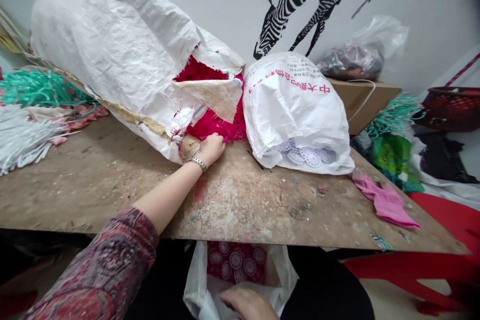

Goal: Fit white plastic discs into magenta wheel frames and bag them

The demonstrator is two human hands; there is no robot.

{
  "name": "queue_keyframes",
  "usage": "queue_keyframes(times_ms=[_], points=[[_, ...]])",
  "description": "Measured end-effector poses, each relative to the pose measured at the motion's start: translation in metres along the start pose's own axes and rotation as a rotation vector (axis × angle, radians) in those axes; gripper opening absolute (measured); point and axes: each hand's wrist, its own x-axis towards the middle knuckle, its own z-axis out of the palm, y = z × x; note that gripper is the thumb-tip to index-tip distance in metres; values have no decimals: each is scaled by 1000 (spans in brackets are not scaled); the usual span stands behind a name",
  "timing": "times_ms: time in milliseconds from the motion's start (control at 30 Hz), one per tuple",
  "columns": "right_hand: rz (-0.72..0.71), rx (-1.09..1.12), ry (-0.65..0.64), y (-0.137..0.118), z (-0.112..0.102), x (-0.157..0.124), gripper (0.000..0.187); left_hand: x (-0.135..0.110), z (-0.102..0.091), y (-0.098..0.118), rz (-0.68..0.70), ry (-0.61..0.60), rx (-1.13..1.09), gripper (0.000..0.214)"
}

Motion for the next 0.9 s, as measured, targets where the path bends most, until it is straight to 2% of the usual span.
queue_keyframes(times_ms=[100,167,233,267,333,400,500,567,633,700,767,833,900], points=[[-36,181,4,-30,-32,-7,30,-25,-8,-3,-4,-75,-193,35],[1,259,88,-48,-59,-9,26,-48,-16,-2,-10,-154,-341,42],[20,309,250,-58,-84,-6,25,-73,-23,-1,-17,-213,-477,40],[41,318,345,-60,-95,-1,25,-85,-25,0,-25,-251,-591,37],[91,324,526,-57,-112,13,27,-108,-29,3,-127,-376,-1059,28],[116,378,631,-52,-124,32,33,-129,-29,7,-237,-447,-1350,25],[100,514,640,-49,-132,60,45,-154,-26,17,-275,-520,-1452,23],[77,616,593,-49,-132,74,49,-163,-25,24,-221,-575,-1373,22],[62,669,590,-48,-131,82,44,-162,-26,27,-103,-565,-1157,24],[59,618,662,-43,-131,84,37,-149,-28,24,68,-421,-812,27],[72,476,753,-35,-132,82,35,-125,-30,14,210,-164,-404,24],[93,356,803,-25,-133,79,34,-95,-32,-2,188,2,-63,21],[109,305,811,-18,-134,76,35,-64,-34,-18,114,53,8,19]])
